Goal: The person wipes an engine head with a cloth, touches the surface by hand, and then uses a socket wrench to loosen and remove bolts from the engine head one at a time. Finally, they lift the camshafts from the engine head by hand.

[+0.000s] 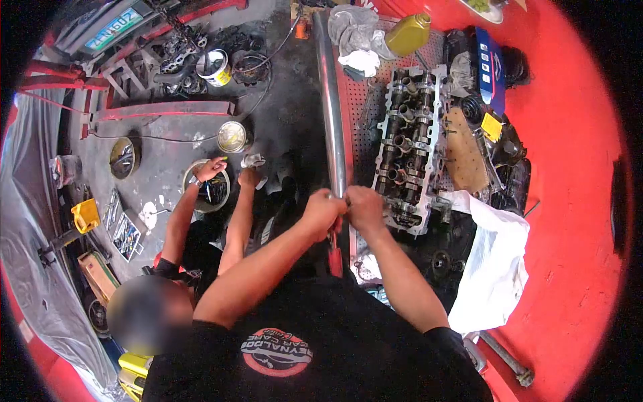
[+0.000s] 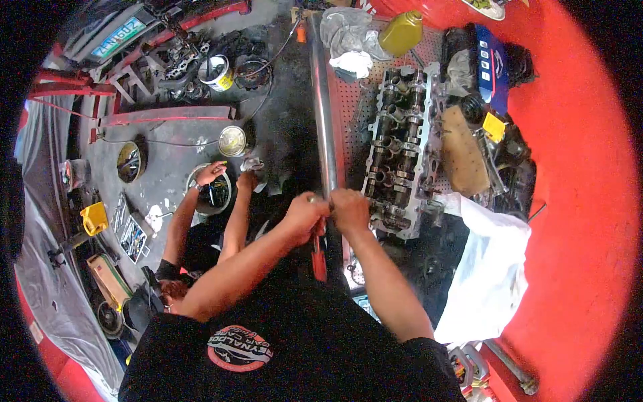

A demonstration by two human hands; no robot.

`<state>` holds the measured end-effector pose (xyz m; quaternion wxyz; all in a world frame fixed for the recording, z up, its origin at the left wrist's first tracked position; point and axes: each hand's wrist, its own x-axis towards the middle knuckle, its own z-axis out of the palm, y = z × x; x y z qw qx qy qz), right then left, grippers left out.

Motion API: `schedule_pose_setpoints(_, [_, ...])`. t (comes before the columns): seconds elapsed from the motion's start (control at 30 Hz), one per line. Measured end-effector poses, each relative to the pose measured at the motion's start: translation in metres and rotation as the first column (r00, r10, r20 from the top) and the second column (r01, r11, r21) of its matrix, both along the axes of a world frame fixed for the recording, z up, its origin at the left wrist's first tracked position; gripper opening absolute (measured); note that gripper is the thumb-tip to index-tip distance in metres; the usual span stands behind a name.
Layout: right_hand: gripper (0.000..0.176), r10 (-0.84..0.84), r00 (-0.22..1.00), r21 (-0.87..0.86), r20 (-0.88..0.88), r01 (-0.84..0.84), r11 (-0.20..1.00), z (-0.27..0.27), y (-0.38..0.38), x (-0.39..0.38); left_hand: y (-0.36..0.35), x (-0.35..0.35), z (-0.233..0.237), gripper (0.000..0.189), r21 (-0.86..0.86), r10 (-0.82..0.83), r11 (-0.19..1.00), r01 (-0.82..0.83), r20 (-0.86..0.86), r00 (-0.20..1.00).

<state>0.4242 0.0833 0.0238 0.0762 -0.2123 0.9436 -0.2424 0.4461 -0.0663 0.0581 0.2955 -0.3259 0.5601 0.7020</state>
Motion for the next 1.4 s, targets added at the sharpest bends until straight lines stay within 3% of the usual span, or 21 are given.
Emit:
schedule_pose_setpoints(0.03, [0.015, 0.027, 0.998, -0.010, -0.053, -0.028, 1.000, -0.010, 0.000, 0.002, -0.002, 0.003, -0.004, 0.021, 0.178, 0.091, 0.976, -0.129, 0.204, 0.975])
schedule_pose_setpoints(0.17, [0.012, 0.051, 0.991, -0.017, -0.127, -0.054, 0.998, 0.000, -0.017, -0.026, -0.003, -0.009, -0.006, 0.022, -0.389, -0.147, 0.921, 0.015, -0.312, 0.938])
schedule_pose_setpoints(0.47, [0.009, -0.034, 0.999, 0.116, -0.002, 0.034, 0.993, 0.001, -0.008, -0.069, -0.012, -0.074, -0.015, 0.022, -0.373, -0.365, 0.900, 0.227, -0.359, 0.859])
schedule_pose_setpoints(0.57, [0.012, -0.095, 0.995, 0.014, -0.043, 0.095, 0.995, 0.002, -0.009, -0.066, -0.022, -0.084, -0.025, 0.018, -0.624, -0.626, 0.768, 0.143, -0.684, 0.374])
schedule_pose_setpoints(0.6, [0.013, -0.109, 0.988, -0.059, -0.110, 0.103, 0.993, -0.004, -0.006, -0.062, -0.028, -0.090, -0.014, 0.016, -0.728, -0.757, 0.652, 0.212, -0.611, 0.231])
schedule_pose_setpoints(0.7, [0.018, -0.143, 0.970, -0.156, -0.194, 0.114, 0.981, -0.008, -0.009, -0.051, -0.027, -0.106, 0.002, 0.017, -0.798, -0.821, 0.565, 0.209, -0.570, 0.041])
schedule_pose_setpoints(0.73, [0.017, -0.163, 0.965, -0.136, -0.206, 0.136, 0.981, -0.011, -0.010, -0.051, -0.020, -0.098, -0.010, 0.016, -0.689, -0.725, 0.688, 0.228, -0.653, 0.219])
schedule_pose_setpoints(0.83, [0.016, -0.127, 0.976, -0.156, -0.176, 0.100, 0.983, -0.005, -0.013, -0.060, -0.010, -0.082, -0.006, 0.015, -0.579, -0.600, 0.773, 0.259, -0.533, 0.597])
schedule_pose_setpoints(0.97, [0.014, -0.084, 0.995, -0.122, -0.053, 0.077, 0.990, 0.000, -0.002, -0.059, -0.001, -0.086, -0.002, 0.011, -0.613, -0.556, 0.768, 0.185, -0.495, 0.667])
schedule_pose_setpoints(1.0, [0.014, -0.057, 0.998, -0.099, -0.040, 0.053, 0.994, -0.001, -0.002, -0.070, -0.003, -0.088, 0.007, 0.007, -0.574, -0.549, 0.776, 0.261, -0.411, 0.728])
schedule_pose_setpoints(1.03, [0.014, 0.072, 0.996, 0.043, 0.059, -0.075, 0.996, -0.006, 0.000, -0.080, 0.013, -0.087, -0.010, 0.015, -0.571, -0.307, 0.817, 0.082, -0.309, 0.900])
schedule_pose_setpoints(1.07, [0.016, 0.202, 0.962, 0.166, 0.182, -0.232, 0.958, -0.010, 0.001, -0.084, 0.009, -0.082, -0.013, 0.016, -0.492, -0.279, 0.857, 0.151, -0.197, 0.940])
schedule_pose_setpoints(1.1, [0.019, 0.141, 0.922, 0.366, 0.360, -0.278, 0.888, -0.001, -0.003, -0.079, 0.007, -0.069, -0.010, 0.018, -0.450, -0.323, 0.867, 0.214, -0.181, 0.929])
schedule_pose_setpoints(1.13, [0.017, 0.154, 0.924, 0.367, 0.350, -0.287, 0.885, -0.015, 0.007, -0.073, 0.007, -0.061, -0.010, 0.020, -0.461, -0.357, 0.857, 0.233, -0.204, 0.911])
schedule_pose_setpoints(1.17, [0.022, 0.058, 0.964, 0.133, 0.260, -0.095, 0.987, -0.013, 0.006, -0.067, 0.008, -0.058, -0.008, 0.021, -0.471, -0.370, 0.850, 0.236, -0.214, 0.904])
schedule_pose_setpoints(1.2, [0.027, 0.070, 0.956, 0.005, 0.285, -0.074, 0.997, -0.011, 0.012, -0.070, 0.017, -0.057, -0.013, 0.030, -0.403, -0.183, 0.909, 0.108, -0.151, 0.972])
schedule_pose_setpoints(1.23, [0.025, 0.083, 0.942, -0.030, 0.324, -0.077, 0.997, -0.016, 0.017, -0.074, 0.014, -0.063, -0.018, 0.034, -0.282, -0.270, 0.932, 0.228, -0.119, 0.956])
schedule_pose_setpoints(1.27, [0.021, -0.007, 0.894, 0.046, 0.448, -0.016, 0.999, 0.024, -0.003, -0.079, 0.005, -0.071, 0.006, 0.037, -0.184, -0.251, 0.954, 0.236, -0.061, 0.966])
schedule_pose_setpoints(1.3, [0.019, 0.062, 0.953, 0.061, 0.298, -0.084, 0.995, 0.013, -0.002, -0.081, 0.007, -0.072, -0.003, 0.031, -0.501, -0.361, 0.848, 0.170, -0.313, 0.878])
schedule_pose_setpoints(1.37, [0.019, 0.124, 0.942, 0.202, 0.312, -0.193, 0.960, 0.010, 0.008, -0.088, -0.015, -0.077, -0.007, 0.021, -0.682, -0.720, 0.677, 0.275, -0.537, 0.440])
schedule_pose_setpoints(1.4, [0.019, 0.127, 0.934, 0.080, 0.333, -0.162, 0.983, 0.001, 0.021, -0.087, -0.021, -0.080, -0.006, 0.018, -0.720, -0.737, 0.667, 0.192, -0.598, 0.315])
